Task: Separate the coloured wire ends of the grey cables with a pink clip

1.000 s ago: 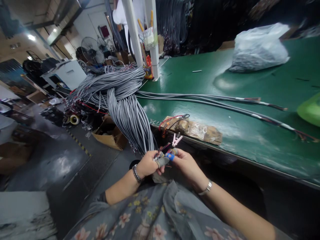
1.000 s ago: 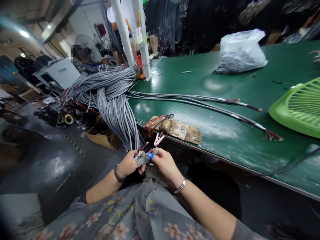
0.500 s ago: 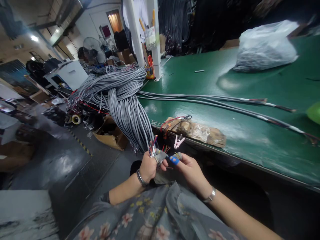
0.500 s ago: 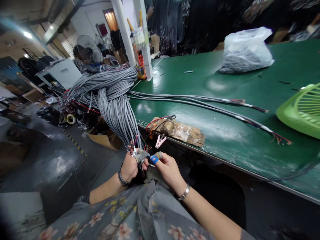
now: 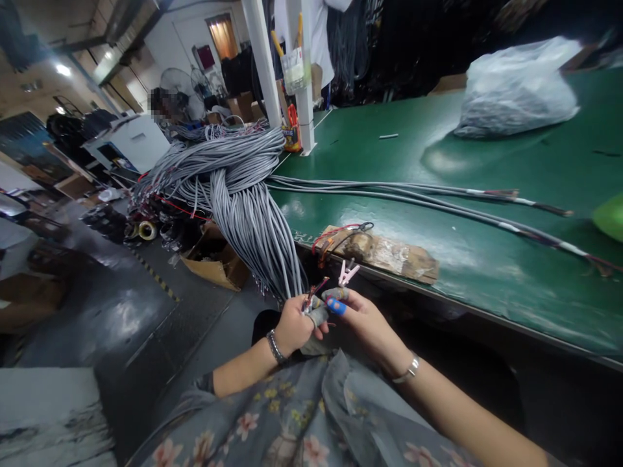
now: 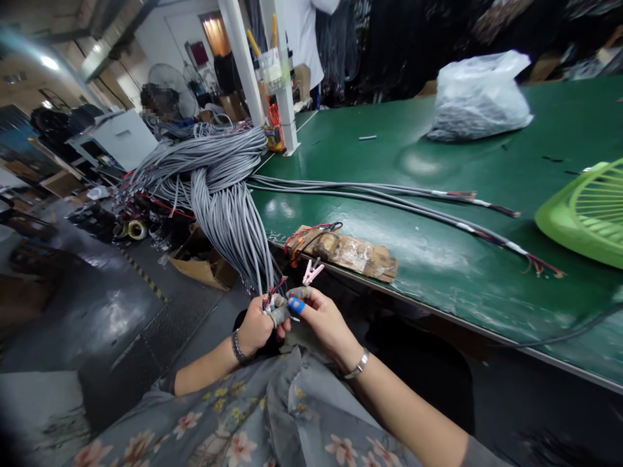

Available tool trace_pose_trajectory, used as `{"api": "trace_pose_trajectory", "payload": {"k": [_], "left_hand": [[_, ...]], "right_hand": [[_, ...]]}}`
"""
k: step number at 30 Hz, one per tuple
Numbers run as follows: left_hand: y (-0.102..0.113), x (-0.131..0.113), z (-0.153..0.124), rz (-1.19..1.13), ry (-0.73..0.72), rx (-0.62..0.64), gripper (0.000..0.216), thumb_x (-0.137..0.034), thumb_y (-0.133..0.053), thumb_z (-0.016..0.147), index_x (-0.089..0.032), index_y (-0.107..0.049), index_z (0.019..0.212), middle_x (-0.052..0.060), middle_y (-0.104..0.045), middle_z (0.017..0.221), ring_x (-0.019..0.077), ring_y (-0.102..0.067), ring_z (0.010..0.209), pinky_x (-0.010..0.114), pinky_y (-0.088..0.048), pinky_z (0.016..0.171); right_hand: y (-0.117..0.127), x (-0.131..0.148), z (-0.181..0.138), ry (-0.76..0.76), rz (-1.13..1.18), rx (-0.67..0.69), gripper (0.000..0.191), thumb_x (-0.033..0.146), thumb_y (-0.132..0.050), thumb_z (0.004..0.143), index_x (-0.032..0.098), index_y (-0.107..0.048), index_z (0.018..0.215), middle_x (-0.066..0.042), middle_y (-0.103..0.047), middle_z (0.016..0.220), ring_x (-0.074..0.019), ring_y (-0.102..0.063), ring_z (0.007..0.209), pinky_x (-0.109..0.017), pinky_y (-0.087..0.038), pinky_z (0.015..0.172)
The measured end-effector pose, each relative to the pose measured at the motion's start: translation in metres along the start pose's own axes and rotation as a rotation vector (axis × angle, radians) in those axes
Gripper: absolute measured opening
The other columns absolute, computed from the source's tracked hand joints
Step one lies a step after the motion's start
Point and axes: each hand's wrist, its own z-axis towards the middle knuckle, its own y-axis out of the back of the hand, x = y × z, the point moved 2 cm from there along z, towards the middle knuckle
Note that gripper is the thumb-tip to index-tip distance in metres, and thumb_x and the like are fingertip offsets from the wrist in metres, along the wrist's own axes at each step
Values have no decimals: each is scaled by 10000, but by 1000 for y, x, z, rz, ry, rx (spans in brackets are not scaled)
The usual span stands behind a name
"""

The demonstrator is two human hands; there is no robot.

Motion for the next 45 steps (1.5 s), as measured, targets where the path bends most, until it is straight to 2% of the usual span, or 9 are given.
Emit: {"api": "trace_pose_trajectory", "payload": {"k": [4,12,17,24,28,34,39,45], "left_hand": [[0,-2,-1,39,17,15,331,-433,-674,656,-164,-519,540,-7,-549,454,75,-460,344,189,-346,363],[-3,-1,-2,-20,-11,-21,390,-512,-671,666,-159,-542,564,-3,-558,469,75,-471,355,191,-358,377],[-1,3,0,-42,5,1,409,-510,-699,649,-161,-519,534,-1,-560,457,74,-466,350,192,-356,372],[2,8,5,-180,-10,-103,427,-527,-701,625,-158,-519,513,-7,-543,416,69,-432,316,186,-320,334],[2,8,4,-168,-12,-95,417,-512,-697,639,-160,-513,511,-2,-549,425,68,-433,321,189,-322,340],[1,8,4,-142,-5,-83,404,-496,-688,654,-160,-516,509,0,-554,429,68,-438,326,189,-325,350],[0,7,5,-149,-16,-140,398,-493,-695,640,-160,-523,505,0,-554,425,70,-440,323,194,-331,347],[-1,6,6,-191,-7,-226,394,-502,-706,607,-156,-537,524,-6,-549,418,68,-434,317,195,-333,345]], "right_hand": [[-2,-3,0,8,9,-27,378,493,-803,561,171,-645,679,-14,-633,650,-129,-509,580,-294,-392,595],[-11,-6,-7,-66,165,30,373,510,-754,618,199,-561,690,17,-586,474,-135,-514,471,-273,-351,512],[-16,-1,-7,-51,169,69,380,510,-762,611,204,-564,721,25,-581,471,-138,-517,462,-273,-351,509],[-13,6,-7,-35,103,37,440,511,-829,504,179,-613,695,9,-600,544,-108,-483,488,-255,-312,495],[-14,8,-7,-39,98,35,427,512,-812,521,187,-629,727,9,-601,542,-113,-485,489,-260,-322,500],[-19,11,-7,-61,133,39,388,498,-794,537,202,-570,651,6,-590,489,-121,-473,469,-266,-337,499],[-21,12,-11,-49,150,-32,419,518,-813,487,199,-563,595,53,-483,448,-77,-338,429,-257,-324,477],[-20,7,-13,-51,153,-49,435,518,-819,483,196,-534,553,47,-478,466,-91,-377,464,-249,-303,489]]}}
